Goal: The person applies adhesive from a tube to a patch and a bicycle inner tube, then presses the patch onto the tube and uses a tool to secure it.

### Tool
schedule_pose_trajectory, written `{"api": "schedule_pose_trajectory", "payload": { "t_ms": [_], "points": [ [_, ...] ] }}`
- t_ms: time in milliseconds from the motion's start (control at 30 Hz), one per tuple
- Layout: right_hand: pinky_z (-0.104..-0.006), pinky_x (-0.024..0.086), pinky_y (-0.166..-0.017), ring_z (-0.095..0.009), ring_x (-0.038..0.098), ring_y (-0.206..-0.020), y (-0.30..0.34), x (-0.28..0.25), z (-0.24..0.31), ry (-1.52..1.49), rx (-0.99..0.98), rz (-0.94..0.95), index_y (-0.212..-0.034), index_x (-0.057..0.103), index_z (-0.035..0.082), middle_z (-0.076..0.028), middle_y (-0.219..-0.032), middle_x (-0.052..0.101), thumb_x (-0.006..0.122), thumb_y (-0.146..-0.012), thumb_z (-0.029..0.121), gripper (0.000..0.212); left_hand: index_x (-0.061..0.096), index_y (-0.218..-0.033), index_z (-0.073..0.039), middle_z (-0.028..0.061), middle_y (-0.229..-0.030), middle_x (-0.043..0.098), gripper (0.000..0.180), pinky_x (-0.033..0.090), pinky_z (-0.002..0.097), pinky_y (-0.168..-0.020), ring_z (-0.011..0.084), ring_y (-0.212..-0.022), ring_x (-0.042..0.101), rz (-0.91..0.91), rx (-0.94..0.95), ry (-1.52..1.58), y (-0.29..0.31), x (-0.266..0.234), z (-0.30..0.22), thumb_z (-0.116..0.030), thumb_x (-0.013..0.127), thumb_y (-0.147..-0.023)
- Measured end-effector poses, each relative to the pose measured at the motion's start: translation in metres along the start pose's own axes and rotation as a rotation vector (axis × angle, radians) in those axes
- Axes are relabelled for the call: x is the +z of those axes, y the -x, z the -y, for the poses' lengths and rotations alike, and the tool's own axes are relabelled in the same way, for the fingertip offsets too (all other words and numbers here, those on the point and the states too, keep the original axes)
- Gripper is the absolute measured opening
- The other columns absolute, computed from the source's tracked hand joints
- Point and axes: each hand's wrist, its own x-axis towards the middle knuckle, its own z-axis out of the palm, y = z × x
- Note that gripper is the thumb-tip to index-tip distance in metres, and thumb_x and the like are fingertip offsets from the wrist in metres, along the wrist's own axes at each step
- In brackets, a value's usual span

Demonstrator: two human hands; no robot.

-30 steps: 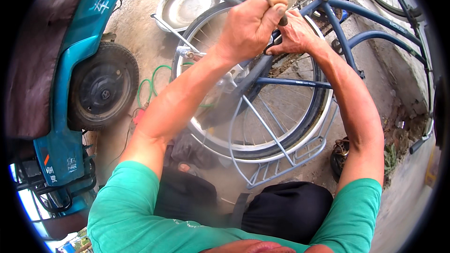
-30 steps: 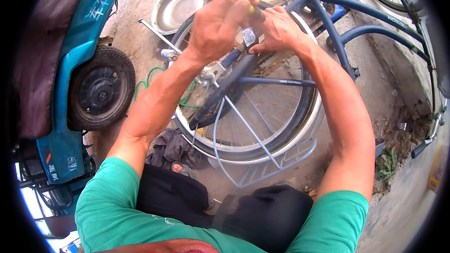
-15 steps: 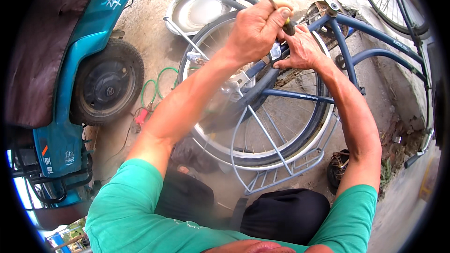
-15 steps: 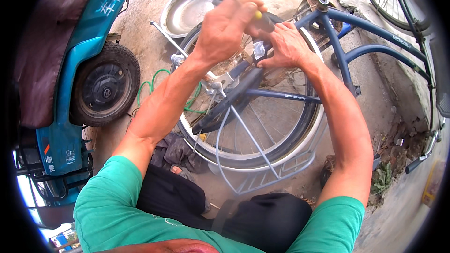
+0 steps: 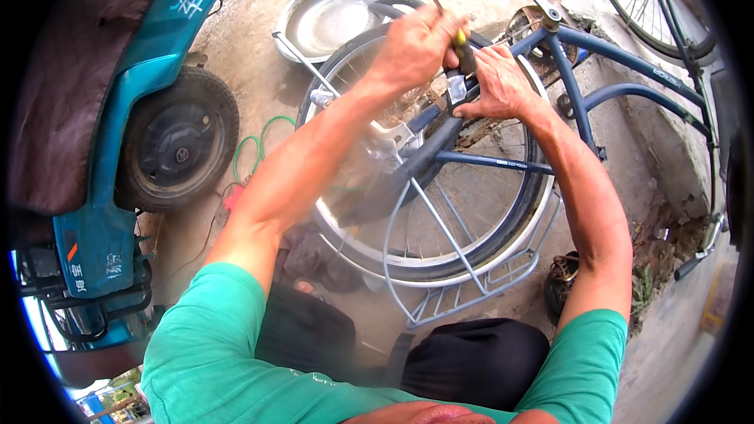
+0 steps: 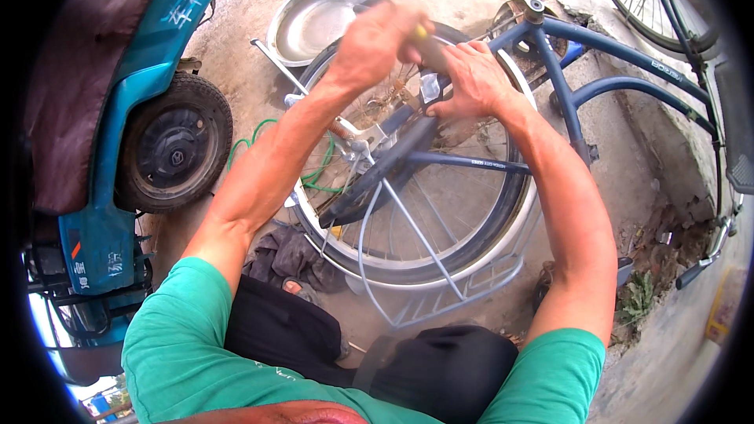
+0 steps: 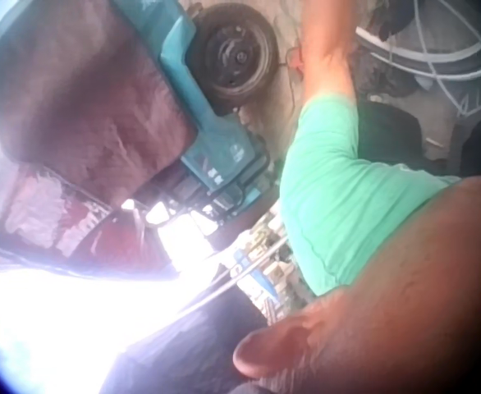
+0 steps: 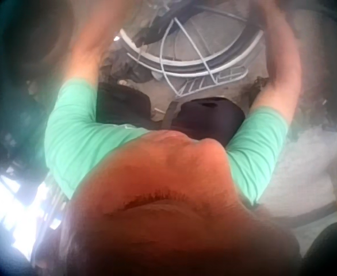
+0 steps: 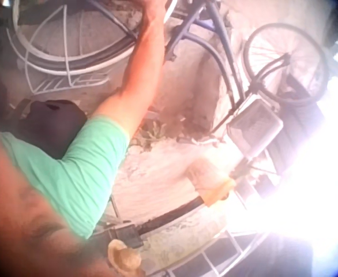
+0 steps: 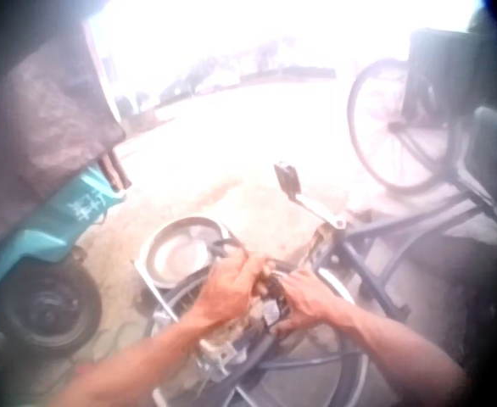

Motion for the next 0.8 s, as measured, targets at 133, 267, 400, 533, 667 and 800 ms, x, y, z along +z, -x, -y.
{"api": "schedule_pose_trajectory", "payload": {
  "t_ms": [133, 267, 400, 533, 667, 800],
  "points": [
    [-0.0417, 0.035, -0.106, -0.026, 0.060, -0.109, -0.003, -0.006, 0.006, -0.058, -0.023, -0.026, -0.117, 0.060, 0.013, -0.008, -0.108, 0.066, 0.088, -0.059, 0.040, 0.070, 0.064, -0.109, -0.001, 0.0094, -0.098, 0.068, 0.037, 0.053, 0.0259, -0.062, 0.0119, -0.066, 0.064, -0.079, 0.151, -0.137, 0.013, 0.002, 0.011, -0.034, 0.049, -0.107],
    [-0.0407, 0.035, -0.105, -0.025, 0.060, -0.109, 0.003, -0.004, 0.003, 0.003, 0.018, 0.013, -0.117, 0.060, 0.013, -0.007, -0.108, 0.067, 0.087, -0.059, 0.039, 0.069, 0.063, -0.110, 0.001, 0.0092, -0.099, 0.069, 0.038, 0.054, 0.0255, -0.063, 0.0122, -0.068, 0.066, -0.037, -0.015, 0.073, 0.003, -0.001, 0.002, -0.034, 0.048, -0.107],
    [-0.0403, 0.035, -0.105, -0.025, 0.060, -0.108, -0.003, -0.007, 0.009, -0.057, -0.009, 0.002, -0.117, 0.061, 0.012, -0.007, -0.107, 0.067, 0.085, -0.060, 0.038, 0.068, 0.063, -0.109, 0.001, 0.0087, -0.098, 0.070, 0.037, 0.055, 0.0268, -0.065, 0.0125, -0.069, 0.067, -0.188, 0.136, -0.180, 0.014, -0.002, 0.016, -0.032, 0.048, -0.108],
    [-0.0415, 0.035, -0.106, -0.025, 0.061, -0.110, -0.001, -0.006, 0.005, -0.047, -0.001, 0.028, -0.119, 0.060, 0.011, -0.008, -0.109, 0.068, 0.084, -0.060, 0.036, 0.068, 0.064, -0.111, 0.001, 0.0104, -0.099, 0.070, 0.037, 0.056, 0.0277, -0.066, 0.0137, -0.070, 0.068, -0.115, -0.076, 0.043, 0.013, -0.006, 0.020, -0.033, 0.047, -0.108],
    [-0.0407, 0.036, -0.106, -0.025, 0.061, -0.111, -0.002, -0.009, 0.009, -0.047, -0.012, 0.010, -0.117, 0.061, 0.011, -0.008, -0.110, 0.068, 0.084, -0.060, 0.035, 0.066, 0.063, -0.112, 0.001, 0.0115, -0.100, 0.071, 0.038, 0.056, 0.0270, -0.065, 0.0143, -0.070, 0.068, -0.248, 0.041, 0.204, 0.026, -0.008, 0.012, -0.033, 0.046, -0.108],
    [-0.0398, 0.036, -0.106, -0.025, 0.061, -0.111, -0.003, -0.010, 0.009, -0.040, 0.013, 0.030, -0.116, 0.061, 0.012, -0.008, -0.108, 0.068, 0.084, -0.060, 0.035, 0.065, 0.061, -0.115, 0.003, 0.0128, -0.100, 0.071, 0.038, 0.056, 0.0278, -0.064, 0.0147, -0.070, 0.069, -0.079, -0.024, 0.066, 0.024, -0.009, 0.027, -0.032, 0.046, -0.108]
  ]
}}
